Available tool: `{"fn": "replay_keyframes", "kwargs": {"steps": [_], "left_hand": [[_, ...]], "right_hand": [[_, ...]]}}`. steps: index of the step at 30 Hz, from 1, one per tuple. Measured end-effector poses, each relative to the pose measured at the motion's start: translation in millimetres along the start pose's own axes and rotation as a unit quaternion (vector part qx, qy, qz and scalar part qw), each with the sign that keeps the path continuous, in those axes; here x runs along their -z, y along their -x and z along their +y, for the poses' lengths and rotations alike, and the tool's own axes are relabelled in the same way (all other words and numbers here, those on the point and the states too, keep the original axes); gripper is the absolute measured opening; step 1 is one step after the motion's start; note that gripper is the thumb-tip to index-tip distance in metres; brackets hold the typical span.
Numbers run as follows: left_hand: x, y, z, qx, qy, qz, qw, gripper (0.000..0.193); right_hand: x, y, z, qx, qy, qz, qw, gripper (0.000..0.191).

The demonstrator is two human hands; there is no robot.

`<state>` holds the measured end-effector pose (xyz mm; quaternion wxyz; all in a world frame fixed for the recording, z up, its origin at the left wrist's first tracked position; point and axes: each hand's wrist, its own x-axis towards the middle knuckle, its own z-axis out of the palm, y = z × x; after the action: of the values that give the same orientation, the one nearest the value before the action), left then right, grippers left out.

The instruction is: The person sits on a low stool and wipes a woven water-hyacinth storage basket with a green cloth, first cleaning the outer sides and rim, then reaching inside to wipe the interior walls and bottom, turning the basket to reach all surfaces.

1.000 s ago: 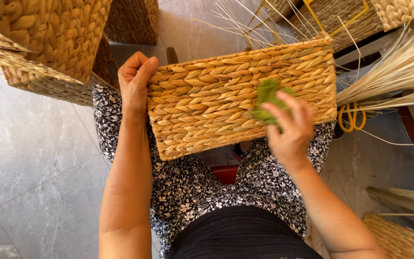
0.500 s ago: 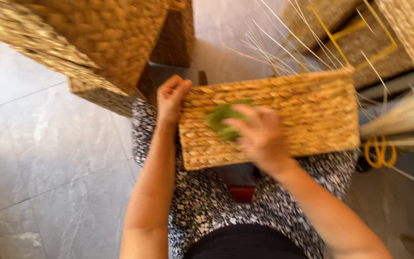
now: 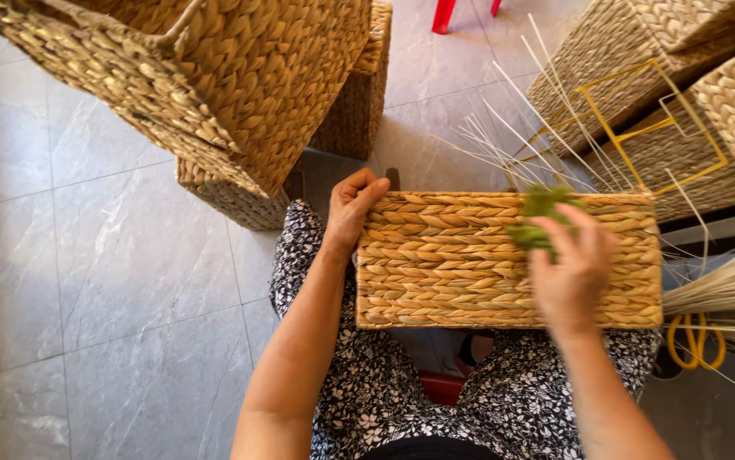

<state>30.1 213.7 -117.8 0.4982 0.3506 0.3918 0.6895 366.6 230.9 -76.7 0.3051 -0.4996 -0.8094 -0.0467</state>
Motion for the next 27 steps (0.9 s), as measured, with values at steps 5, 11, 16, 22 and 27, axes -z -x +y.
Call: {"fn": "replay_keyframes", "kwargs": {"steps": [5,11,16,22,27], "left_hand": [[2.9,-2.5,0.3,0.017,-0.009,0.008,1.000,0.033],[6.4,-5.1,2.0,0.012,-0.015,0.013,1.000,0.033],[8.0,1.9,-2.9,0.005,-0.034,0.019,0.999,0.035],[2.9,0.5,-1.0,0.018,-0.031,0.016,0.999,0.033],[-0.6,-0.2,-1.2,0.009,-0.019,0.006,1.000,0.034]], "right_hand": [[-13.6,-24.1,-137.3,0.159,-0.144,-0.037,0.976,0.046],[-15.2,-36.5,-160.3,0.235,-0.141,-0.075,0.959,0.052],[-1.4,-30.3,-49.6,0.138,-0.056,-0.065,0.987,0.046],[49.3,-6.4,85.0,-0.056,0.037,-0.011,0.998,0.038],[41.5,9.9,73.0,-0.073,0.024,0.043,0.996,0.040]]}}
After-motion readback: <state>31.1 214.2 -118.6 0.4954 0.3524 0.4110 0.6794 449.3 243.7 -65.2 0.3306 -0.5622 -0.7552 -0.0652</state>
